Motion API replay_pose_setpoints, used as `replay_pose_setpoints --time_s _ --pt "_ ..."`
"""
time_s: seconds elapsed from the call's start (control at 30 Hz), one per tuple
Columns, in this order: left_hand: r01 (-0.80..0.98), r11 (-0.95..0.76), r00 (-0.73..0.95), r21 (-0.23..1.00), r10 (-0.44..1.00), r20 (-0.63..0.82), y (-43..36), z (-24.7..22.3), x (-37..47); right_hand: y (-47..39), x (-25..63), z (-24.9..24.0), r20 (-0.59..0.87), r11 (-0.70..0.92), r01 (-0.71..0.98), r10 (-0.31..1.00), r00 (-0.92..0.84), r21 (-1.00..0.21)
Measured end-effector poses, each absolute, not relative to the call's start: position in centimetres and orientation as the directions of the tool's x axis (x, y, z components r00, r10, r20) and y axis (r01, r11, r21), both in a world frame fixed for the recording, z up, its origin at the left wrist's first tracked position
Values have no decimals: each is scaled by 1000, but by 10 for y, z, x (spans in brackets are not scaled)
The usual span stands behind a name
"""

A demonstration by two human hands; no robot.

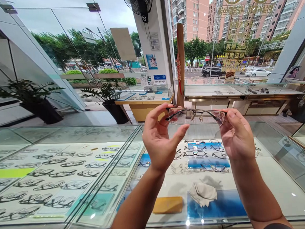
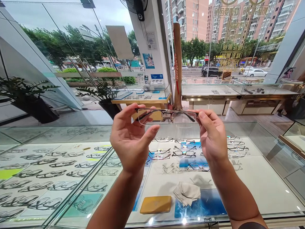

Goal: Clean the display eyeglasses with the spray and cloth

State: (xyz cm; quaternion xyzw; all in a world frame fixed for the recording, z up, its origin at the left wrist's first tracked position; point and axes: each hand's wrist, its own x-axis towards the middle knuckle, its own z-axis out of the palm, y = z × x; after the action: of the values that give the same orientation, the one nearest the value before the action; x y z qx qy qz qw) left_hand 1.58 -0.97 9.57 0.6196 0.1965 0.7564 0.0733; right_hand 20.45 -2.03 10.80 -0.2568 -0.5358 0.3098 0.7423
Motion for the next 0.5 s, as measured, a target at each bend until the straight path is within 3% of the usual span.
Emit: replay_pose_setpoints --time_s 0.5 --pt "149 -890 -351 432 361 864 -18 87 24 -14 200 101 529 544 -278 838 134 -792"
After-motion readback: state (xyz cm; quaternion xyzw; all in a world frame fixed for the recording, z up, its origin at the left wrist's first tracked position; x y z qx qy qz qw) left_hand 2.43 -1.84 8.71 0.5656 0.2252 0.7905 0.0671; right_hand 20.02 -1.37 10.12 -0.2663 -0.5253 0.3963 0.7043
